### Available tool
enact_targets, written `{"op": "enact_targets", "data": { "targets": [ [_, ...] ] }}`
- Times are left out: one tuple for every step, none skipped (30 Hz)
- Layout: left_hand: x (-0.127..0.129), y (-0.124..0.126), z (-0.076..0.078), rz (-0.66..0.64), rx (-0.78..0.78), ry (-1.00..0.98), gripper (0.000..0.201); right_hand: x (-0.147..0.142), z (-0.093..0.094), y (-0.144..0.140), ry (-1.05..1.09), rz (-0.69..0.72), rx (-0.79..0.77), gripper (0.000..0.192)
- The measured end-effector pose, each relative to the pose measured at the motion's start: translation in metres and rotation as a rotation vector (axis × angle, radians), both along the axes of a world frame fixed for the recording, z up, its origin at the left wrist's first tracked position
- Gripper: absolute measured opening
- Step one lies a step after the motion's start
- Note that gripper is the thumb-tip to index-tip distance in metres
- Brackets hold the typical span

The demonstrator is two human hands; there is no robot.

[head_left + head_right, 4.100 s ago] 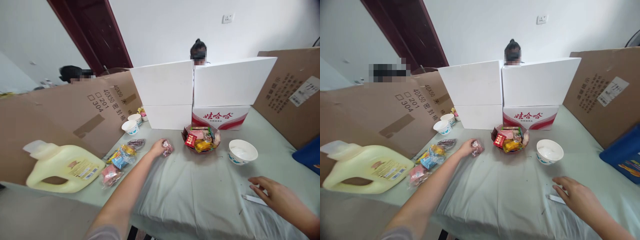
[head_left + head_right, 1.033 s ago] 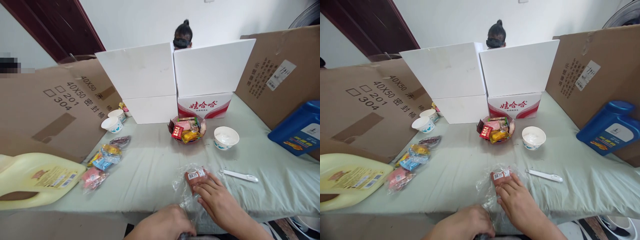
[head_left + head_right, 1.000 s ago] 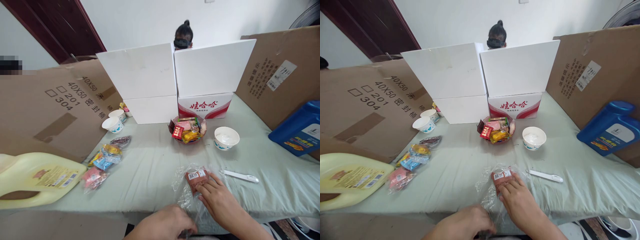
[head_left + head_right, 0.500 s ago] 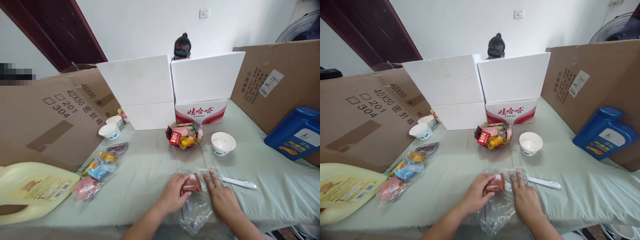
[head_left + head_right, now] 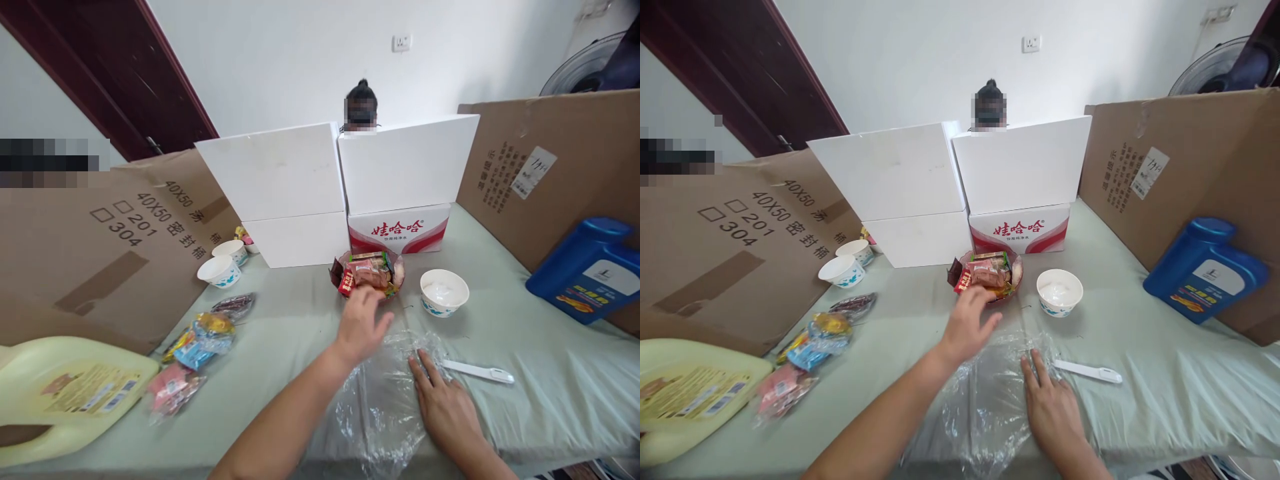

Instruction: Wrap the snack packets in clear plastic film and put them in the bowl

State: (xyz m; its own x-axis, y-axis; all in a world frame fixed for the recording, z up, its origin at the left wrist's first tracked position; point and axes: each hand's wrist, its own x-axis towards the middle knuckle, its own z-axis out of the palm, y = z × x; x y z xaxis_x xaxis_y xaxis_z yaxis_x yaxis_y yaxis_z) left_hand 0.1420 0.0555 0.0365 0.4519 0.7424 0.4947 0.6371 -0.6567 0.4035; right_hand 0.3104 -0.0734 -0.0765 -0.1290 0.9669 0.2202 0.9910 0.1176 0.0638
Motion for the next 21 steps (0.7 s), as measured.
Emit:
{"op": "enact_targets", "data": {
  "targets": [
    [0.004,-0.017,-0.012,-0.100,-0.073,0.088,0.020,0.000,0.000,0.000,0.010,0.000,0.000,0.047],
    [0.006,-0.034,-0.024,-0.137,-0.144,0.183,0.019,-0.001,0.001,0.001,0.014,-0.001,-0.004,0.046],
    [0.006,-0.049,-0.036,-0.102,-0.191,0.270,0.019,-0.001,0.003,0.001,0.014,-0.002,-0.014,0.046],
    [0.003,-0.060,-0.047,-0.042,-0.207,0.350,0.020,-0.002,0.005,0.000,0.013,-0.003,-0.029,0.046],
    [-0.003,-0.067,-0.055,0.029,-0.206,0.408,0.024,-0.002,0.008,-0.002,0.013,-0.001,-0.051,0.046],
    [-0.011,-0.069,-0.061,0.097,-0.201,0.446,0.029,-0.003,0.011,-0.005,0.018,0.006,-0.081,0.045],
    [-0.021,-0.067,-0.065,0.145,-0.197,0.470,0.035,-0.003,0.015,-0.009,0.031,0.023,-0.117,0.044],
    [-0.032,-0.063,-0.067,0.173,-0.195,0.479,0.040,-0.002,0.019,-0.014,0.054,0.051,-0.154,0.043],
    [-0.044,-0.058,-0.067,0.183,-0.193,0.478,0.042,-0.002,0.024,-0.020,0.086,0.087,-0.188,0.043],
    [-0.056,-0.053,-0.066,0.183,-0.183,0.468,0.043,-0.001,0.030,-0.026,0.124,0.127,-0.212,0.043],
    [-0.066,-0.049,-0.066,0.178,-0.166,0.451,0.041,-0.001,0.036,-0.031,0.165,0.165,-0.221,0.044],
    [-0.074,-0.047,-0.065,0.172,-0.145,0.429,0.038,-0.001,0.044,-0.035,0.208,0.200,-0.212,0.044],
    [-0.080,-0.047,-0.065,0.167,-0.125,0.405,0.035,-0.002,0.052,-0.036,0.251,0.228,-0.186,0.043],
    [-0.083,-0.049,-0.066,0.158,-0.113,0.383,0.031,-0.004,0.060,-0.036,0.290,0.252,-0.151,0.041],
    [-0.083,-0.052,-0.067,0.144,-0.114,0.365,0.029,-0.006,0.068,-0.033,0.325,0.272,-0.114,0.038],
    [-0.081,-0.055,-0.069,0.129,-0.125,0.353,0.030,-0.010,0.076,-0.028,0.351,0.290,-0.080,0.036],
    [-0.078,-0.059,-0.072,0.114,-0.144,0.352,0.033,-0.013,0.082,-0.021,0.362,0.307,-0.053,0.034],
    [-0.076,-0.062,-0.075,0.092,-0.166,0.365,0.040,-0.017,0.087,-0.013,0.354,0.318,-0.036,0.033],
    [-0.074,-0.063,-0.077,0.064,-0.187,0.392,0.048,-0.020,0.088,-0.004,0.326,0.325,-0.030,0.031],
    [-0.074,-0.064,-0.079,0.028,-0.206,0.429,0.056,-0.022,0.087,0.005,0.286,0.327,-0.033,0.029],
    [-0.075,-0.062,-0.080,-0.012,-0.220,0.471,0.064,-0.023,0.084,0.013,0.243,0.324,-0.049,0.028]
  ]
}}
